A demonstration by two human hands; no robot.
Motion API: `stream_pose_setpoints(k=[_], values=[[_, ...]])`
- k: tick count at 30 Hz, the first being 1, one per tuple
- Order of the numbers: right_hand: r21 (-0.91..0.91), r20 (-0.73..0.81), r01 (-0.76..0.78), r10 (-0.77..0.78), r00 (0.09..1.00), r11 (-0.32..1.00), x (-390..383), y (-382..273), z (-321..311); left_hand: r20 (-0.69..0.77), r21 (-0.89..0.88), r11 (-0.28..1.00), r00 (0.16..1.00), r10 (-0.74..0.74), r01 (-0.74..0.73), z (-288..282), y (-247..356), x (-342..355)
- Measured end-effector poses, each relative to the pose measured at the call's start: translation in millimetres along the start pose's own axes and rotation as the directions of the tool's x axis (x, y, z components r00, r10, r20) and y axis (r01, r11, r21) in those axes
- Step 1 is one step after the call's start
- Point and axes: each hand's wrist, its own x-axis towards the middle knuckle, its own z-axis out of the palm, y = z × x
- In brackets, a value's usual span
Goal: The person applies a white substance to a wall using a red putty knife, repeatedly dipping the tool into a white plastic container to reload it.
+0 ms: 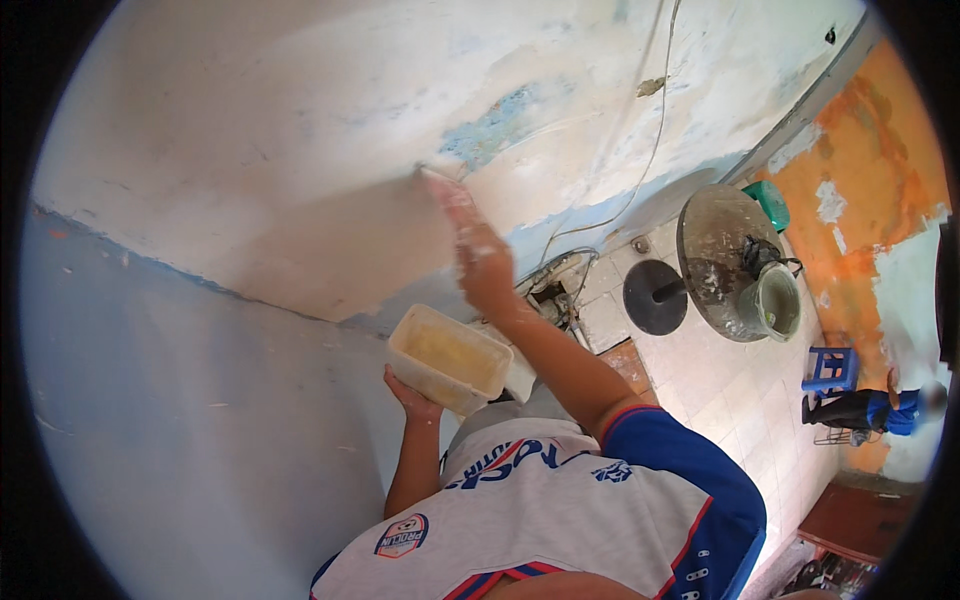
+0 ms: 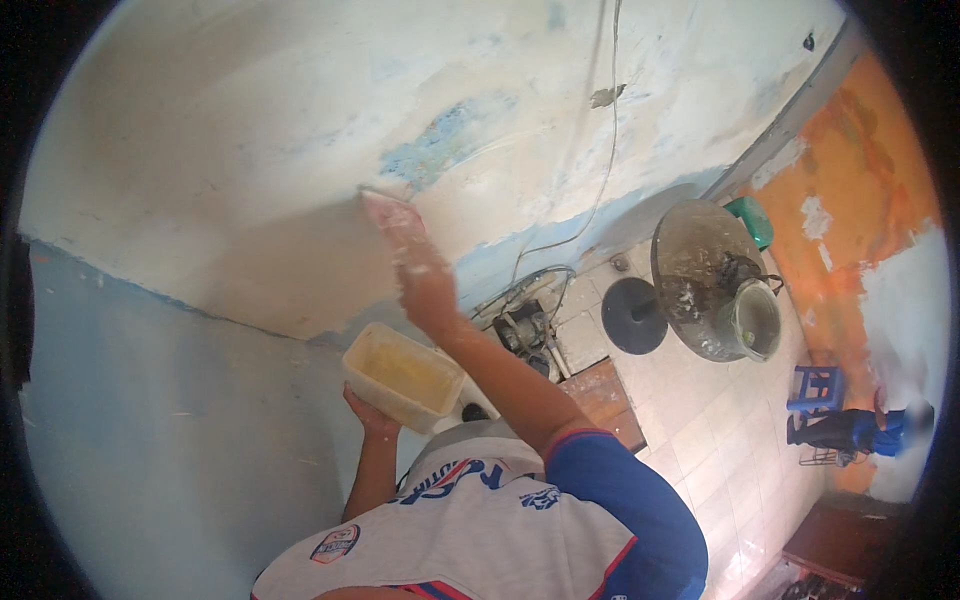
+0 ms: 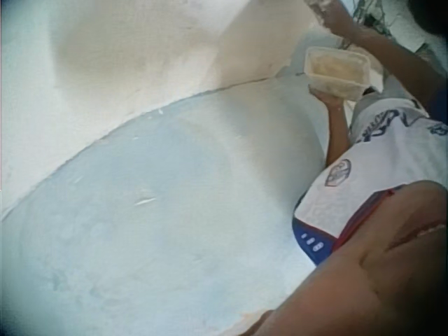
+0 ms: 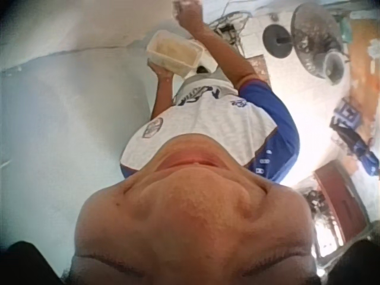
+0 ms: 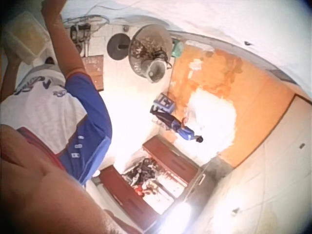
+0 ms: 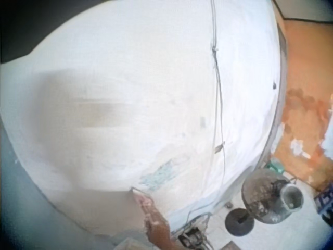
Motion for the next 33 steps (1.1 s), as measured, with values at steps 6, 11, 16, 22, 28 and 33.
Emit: stream_pose_setpoints(k=[6, 11, 16, 22, 28, 33], values=[[0.091, -0.382, -0.394, 0.397, 0.834, 0.915, 79, 63, -55, -0.015, 0.026, 0.999, 1.000, -0.021, 0.022, 32, -7, 7], [-0.196, -0.163, 0.080, -0.113, 0.980, 0.977, 34, 4, 60, -0.066, 0.034, 0.999, 0.998, -0.003, 0.005, 22, -7, 5], [-0.024, 0.041, 0.055, -0.054, 0.998, 0.998, -13, -40, 27, -0.184, 0.029, 0.999, 0.982, 0.051, -0.047, 4, 1, -15], [-0.168, -0.381, -0.277, 0.197, 0.903, 0.946, 93, 41, -28, -0.157, 0.036, 0.998, 0.986, 0.061, -0.056, -14, 0, -25], [-0.047, -0.047, -0.041, 0.039, 0.998, 0.998, 5, -7, 80, -0.109, -0.013, 0.999, 0.993, 0.042, -0.044, -22, 3, -25], [0.123, 0.069, -0.101, 0.093, 0.993, 0.987, -25, -18, 7, -0.306, 0.031, 0.998, 0.950, 0.059, -0.052, -11, 8, -31]])
